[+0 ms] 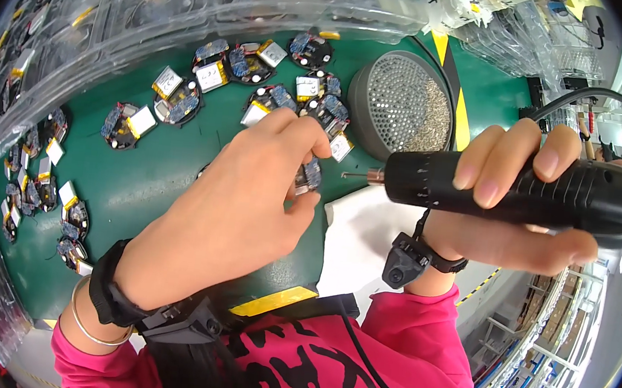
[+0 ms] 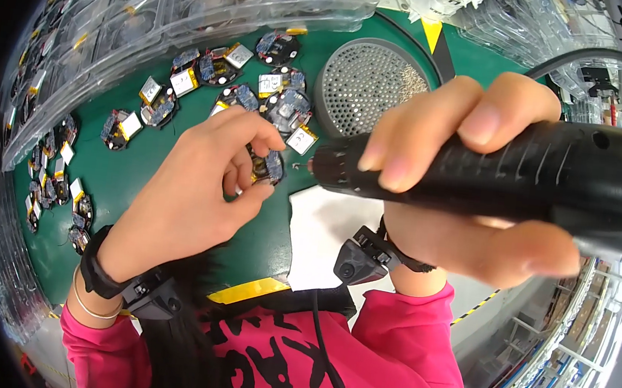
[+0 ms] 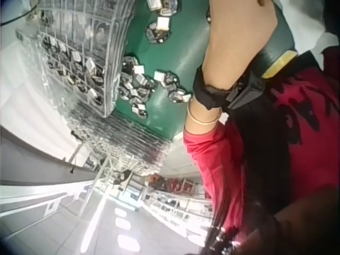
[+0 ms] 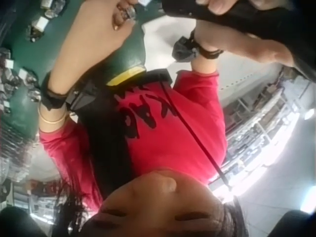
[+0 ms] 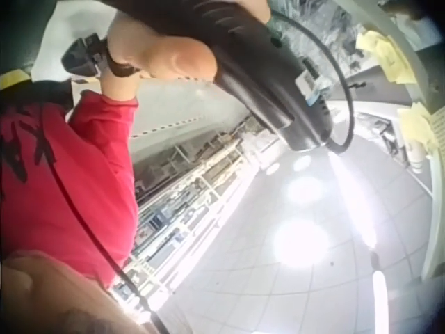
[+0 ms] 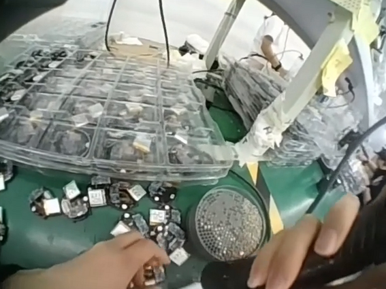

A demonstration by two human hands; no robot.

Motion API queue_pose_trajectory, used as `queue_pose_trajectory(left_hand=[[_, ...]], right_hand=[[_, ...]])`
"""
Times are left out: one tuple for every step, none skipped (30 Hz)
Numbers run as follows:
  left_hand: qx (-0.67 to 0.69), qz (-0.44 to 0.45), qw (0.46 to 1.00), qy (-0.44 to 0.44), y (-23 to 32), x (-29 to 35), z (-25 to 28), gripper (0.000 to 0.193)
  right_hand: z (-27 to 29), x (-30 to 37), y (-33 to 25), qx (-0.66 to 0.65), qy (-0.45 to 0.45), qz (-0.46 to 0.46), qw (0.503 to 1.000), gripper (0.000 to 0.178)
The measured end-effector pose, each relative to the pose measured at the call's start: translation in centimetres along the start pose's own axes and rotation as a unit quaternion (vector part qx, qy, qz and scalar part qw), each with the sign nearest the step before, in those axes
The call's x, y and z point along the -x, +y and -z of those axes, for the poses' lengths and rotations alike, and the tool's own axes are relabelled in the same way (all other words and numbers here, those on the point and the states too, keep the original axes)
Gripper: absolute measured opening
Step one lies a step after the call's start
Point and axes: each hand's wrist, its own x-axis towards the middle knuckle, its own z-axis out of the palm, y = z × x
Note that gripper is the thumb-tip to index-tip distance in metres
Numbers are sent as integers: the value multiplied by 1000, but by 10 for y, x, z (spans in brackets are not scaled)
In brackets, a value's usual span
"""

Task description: The person picks up a circuit board and a battery, then uses a soldering iron to connect the wires. They repeat this process by soldering components on several more assemblies before placing them back on the table.

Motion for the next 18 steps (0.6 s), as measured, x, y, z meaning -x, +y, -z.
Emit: queue_pose_trajectory(left_hand=[[-32,-32,999,17,4,0,0,16],[-63,-64,995,33,6,-1,0,19],[-93,-97,990,50,9,-3,-1,22],[-94,-102,989,49,10,-7,-3,22],[-107,-132,984,58,10,-13,-7,22],[-119,-161,977,68,10,-20,-12,22],[-132,-189,970,78,9,-25,-16,22],[-134,-195,969,76,9,-29,-19,22],[-132,-206,967,73,9,-34,-22,18],[-129,-216,965,69,9,-38,-26,14],[-127,-227,963,65,9,-42,-28,11],[-128,-230,963,63,11,-47,-32,11],[-129,-235,961,63,13,-51,-35,9],[-129,-240,960,63,15,-55,-38,8],[-129,-245,959,64,15,-58,-41,6],[-130,-247,958,62,15,-63,-43,6],[-145,-268,950,69,13,-68,-45,8],[-160,-289,941,77,13,-72,-47,9]], right_hand=[[2,-2,-2,-5,23,2,1000,62],[4,-3,-3,-10,45,3,999,62],[5,-4,-5,-6,45,6,999,62],[2,-4,-6,-7,99,17,995,61],[0,-5,-7,-8,153,28,988,61],[1,-6,-8,-9,206,39,978,60],[3,-6,-9,-7,207,44,977,60],[7,-5,-10,-17,224,56,973,64],[11,-4,-10,-27,242,68,968,68],[15,-4,-11,-38,259,80,962,73],[18,-4,-11,-36,259,85,961,73],[22,-4,-13,-34,270,87,958,72],[25,-5,-14,-33,281,89,955,72],[29,-4,-16,-31,291,91,952,71],[34,-3,-19,-29,292,94,951,71],[42,0,-24,-2,268,85,960,65],[47,0,-28,24,245,76,966,60],[50,0,-31,51,221,67,972,56]])
